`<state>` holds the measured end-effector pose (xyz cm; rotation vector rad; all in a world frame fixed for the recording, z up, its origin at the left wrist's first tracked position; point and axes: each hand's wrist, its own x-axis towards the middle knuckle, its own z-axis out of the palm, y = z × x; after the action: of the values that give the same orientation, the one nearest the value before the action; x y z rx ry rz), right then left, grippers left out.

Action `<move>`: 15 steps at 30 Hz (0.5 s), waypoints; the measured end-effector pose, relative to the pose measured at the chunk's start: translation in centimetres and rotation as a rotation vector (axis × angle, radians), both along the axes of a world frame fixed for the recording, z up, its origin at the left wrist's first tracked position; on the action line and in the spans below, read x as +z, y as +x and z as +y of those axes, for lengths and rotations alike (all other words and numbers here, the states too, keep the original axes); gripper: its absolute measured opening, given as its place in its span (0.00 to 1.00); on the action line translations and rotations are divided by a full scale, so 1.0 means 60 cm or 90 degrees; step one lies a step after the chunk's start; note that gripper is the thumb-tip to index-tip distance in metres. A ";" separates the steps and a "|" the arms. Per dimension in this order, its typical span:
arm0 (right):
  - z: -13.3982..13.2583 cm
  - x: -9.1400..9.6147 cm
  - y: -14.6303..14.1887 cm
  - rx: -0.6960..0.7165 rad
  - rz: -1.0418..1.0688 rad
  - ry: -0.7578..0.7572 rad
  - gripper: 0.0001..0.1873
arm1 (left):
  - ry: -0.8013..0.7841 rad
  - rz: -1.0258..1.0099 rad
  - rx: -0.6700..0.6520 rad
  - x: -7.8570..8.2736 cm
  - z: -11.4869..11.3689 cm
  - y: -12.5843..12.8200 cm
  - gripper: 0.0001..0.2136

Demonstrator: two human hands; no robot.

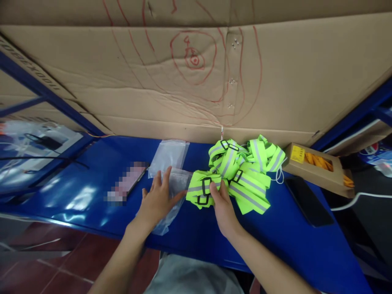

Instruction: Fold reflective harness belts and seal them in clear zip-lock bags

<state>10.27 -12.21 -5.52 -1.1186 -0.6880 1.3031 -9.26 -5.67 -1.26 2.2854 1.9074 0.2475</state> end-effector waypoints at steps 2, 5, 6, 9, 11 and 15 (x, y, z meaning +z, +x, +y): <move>0.003 0.023 -0.007 0.041 0.099 -0.070 0.29 | -0.023 -0.040 -0.027 -0.009 0.006 -0.018 0.42; 0.003 0.043 -0.012 0.136 0.223 -0.102 0.24 | -0.005 -0.151 -0.088 -0.004 0.008 -0.064 0.44; 0.002 0.045 -0.012 0.155 0.253 -0.102 0.23 | 0.025 -0.197 -0.093 0.003 0.007 -0.081 0.45; -0.004 0.044 -0.018 0.193 0.307 -0.117 0.21 | 0.165 -0.326 -0.038 0.041 -0.006 -0.124 0.49; -0.002 0.040 -0.031 0.231 0.315 -0.128 0.22 | 0.251 -0.393 -0.004 0.072 -0.023 -0.142 0.48; 0.044 0.034 -0.076 0.244 0.227 -0.091 0.27 | 0.388 -0.473 -0.081 0.107 -0.063 -0.152 0.42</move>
<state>5.72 -9.59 -3.48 -0.8559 -0.5621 1.8495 -18.36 -9.47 5.15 2.1176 1.3937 1.5787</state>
